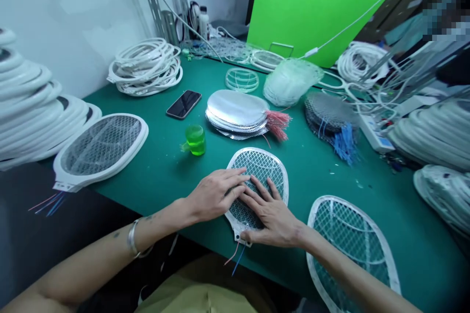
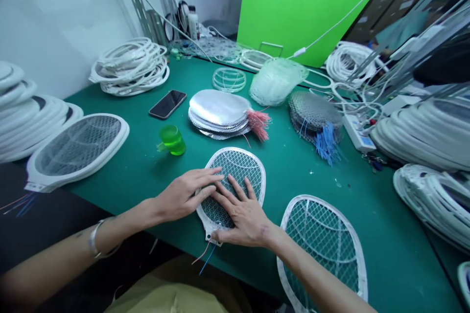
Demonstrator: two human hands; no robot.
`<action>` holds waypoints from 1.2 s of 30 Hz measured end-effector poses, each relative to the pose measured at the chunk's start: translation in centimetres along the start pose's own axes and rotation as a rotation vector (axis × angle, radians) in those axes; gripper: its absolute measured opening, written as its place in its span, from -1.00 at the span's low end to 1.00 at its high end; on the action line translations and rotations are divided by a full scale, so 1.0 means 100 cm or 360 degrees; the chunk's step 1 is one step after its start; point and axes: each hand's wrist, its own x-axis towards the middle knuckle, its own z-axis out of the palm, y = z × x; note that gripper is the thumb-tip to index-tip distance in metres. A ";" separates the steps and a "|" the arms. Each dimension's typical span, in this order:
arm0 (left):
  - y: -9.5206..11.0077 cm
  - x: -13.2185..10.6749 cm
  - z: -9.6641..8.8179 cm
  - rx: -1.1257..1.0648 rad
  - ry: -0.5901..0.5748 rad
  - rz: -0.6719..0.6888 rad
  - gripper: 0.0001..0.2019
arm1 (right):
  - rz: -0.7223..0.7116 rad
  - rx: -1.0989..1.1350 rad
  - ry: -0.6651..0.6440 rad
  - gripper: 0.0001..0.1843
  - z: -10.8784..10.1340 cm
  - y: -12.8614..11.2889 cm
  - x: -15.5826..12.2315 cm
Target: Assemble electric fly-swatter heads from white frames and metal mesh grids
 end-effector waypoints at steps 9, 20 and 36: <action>-0.031 0.034 0.040 0.0669 -0.0157 -0.0074 -0.45 | 0.0687 0.0122 0.0648 -0.27 0.006 0.017 0.000; -0.025 0.055 0.039 0.0530 -0.0097 -0.0019 -0.38 | 0.0937 -0.0296 0.0411 -0.01 0.012 0.045 0.013; -0.004 0.057 0.070 0.0725 -0.0197 -0.0117 -0.39 | 0.1176 0.0230 0.0741 -0.12 -0.020 0.041 -0.068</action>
